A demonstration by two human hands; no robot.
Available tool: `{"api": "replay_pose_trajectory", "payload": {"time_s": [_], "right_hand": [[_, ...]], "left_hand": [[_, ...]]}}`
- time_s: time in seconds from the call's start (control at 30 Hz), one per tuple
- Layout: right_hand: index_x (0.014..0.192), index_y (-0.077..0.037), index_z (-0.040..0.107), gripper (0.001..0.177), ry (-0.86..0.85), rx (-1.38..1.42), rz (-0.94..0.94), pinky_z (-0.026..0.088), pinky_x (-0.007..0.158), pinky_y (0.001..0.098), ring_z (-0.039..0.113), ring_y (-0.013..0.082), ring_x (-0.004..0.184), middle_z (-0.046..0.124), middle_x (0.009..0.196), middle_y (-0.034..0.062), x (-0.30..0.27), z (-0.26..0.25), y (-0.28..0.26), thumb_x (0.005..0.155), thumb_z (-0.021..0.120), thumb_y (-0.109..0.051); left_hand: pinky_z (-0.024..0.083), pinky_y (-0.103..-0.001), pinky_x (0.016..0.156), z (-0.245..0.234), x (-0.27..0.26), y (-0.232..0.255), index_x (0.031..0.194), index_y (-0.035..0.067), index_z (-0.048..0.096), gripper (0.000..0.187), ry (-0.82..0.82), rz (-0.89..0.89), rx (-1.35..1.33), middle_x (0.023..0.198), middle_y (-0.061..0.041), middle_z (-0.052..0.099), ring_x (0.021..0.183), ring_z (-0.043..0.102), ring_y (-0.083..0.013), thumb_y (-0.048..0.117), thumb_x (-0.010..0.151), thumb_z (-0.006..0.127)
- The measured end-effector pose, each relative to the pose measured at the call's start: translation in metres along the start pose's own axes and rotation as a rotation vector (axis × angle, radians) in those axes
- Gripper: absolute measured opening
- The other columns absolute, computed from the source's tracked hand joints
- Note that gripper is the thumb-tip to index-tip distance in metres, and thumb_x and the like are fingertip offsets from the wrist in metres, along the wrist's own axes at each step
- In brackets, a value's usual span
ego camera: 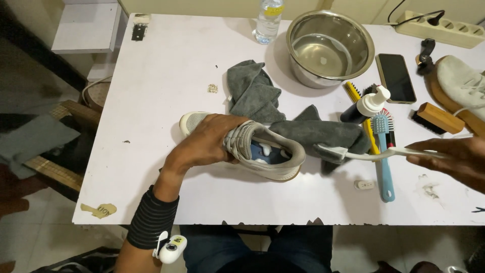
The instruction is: The person wipes the exterior of a white sneaker with a gray cloth, then applies a cleaning solution from a pump bottle inside the shoe and scrubs the interior with a white brush. The person handles the shoe, cloth, bottle, and brush throughout the clip.
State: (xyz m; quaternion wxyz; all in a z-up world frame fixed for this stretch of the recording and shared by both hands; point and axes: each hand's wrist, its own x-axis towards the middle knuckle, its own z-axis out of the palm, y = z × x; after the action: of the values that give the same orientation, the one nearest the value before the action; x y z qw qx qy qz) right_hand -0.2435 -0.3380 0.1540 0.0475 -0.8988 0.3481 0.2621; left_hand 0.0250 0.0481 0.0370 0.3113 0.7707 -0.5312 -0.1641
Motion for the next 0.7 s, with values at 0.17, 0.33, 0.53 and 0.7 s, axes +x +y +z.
{"api": "replay_pose_trajectory", "payload": {"time_s": [0.17,0.33,0.53,0.7], "right_hand": [[0.126,-0.013,0.084,0.040,-0.135,0.189,0.076,0.060,0.076,0.0395,0.079,0.0308,0.083,0.083,0.089,0.0247,0.010,-0.011,-0.003,0.096,0.069,-0.033],[0.121,-0.006,0.088,0.035,0.001,0.399,-0.011,0.041,0.063,0.0403,0.057,0.0292,0.072,0.068,0.080,0.0192,0.043,0.024,0.058,0.091,0.074,-0.018],[0.128,-0.025,0.081,0.048,0.185,0.334,-0.074,0.053,0.078,0.0364,0.075,0.0258,0.093,0.085,0.107,0.0117,-0.009,0.007,0.007,0.081,0.074,-0.031],[0.139,-0.053,0.063,0.059,0.110,0.074,-0.168,0.059,0.079,0.0367,0.082,0.0175,0.083,0.085,0.094,-0.0007,-0.058,-0.018,-0.051,0.080,0.066,-0.048]], "left_hand": [[0.030,-0.045,0.110,-0.001,0.002,0.001,0.142,0.022,0.053,0.090,-0.003,0.005,0.003,0.138,-0.006,0.065,0.130,0.056,-0.0275,0.030,0.062,0.093],[0.026,-0.044,0.113,0.005,-0.001,-0.008,0.146,0.020,0.050,0.095,0.006,0.002,0.015,0.143,-0.007,0.061,0.136,0.051,-0.0265,0.030,0.062,0.094],[0.026,-0.044,0.113,0.004,0.001,-0.001,0.146,0.021,0.051,0.096,0.019,0.012,0.010,0.141,-0.006,0.062,0.134,0.053,-0.0262,0.028,0.061,0.094],[0.029,-0.040,0.109,0.003,0.005,0.011,0.143,0.023,0.055,0.089,0.045,0.045,0.028,0.134,-0.005,0.067,0.128,0.056,-0.0264,0.029,0.063,0.094]]}}
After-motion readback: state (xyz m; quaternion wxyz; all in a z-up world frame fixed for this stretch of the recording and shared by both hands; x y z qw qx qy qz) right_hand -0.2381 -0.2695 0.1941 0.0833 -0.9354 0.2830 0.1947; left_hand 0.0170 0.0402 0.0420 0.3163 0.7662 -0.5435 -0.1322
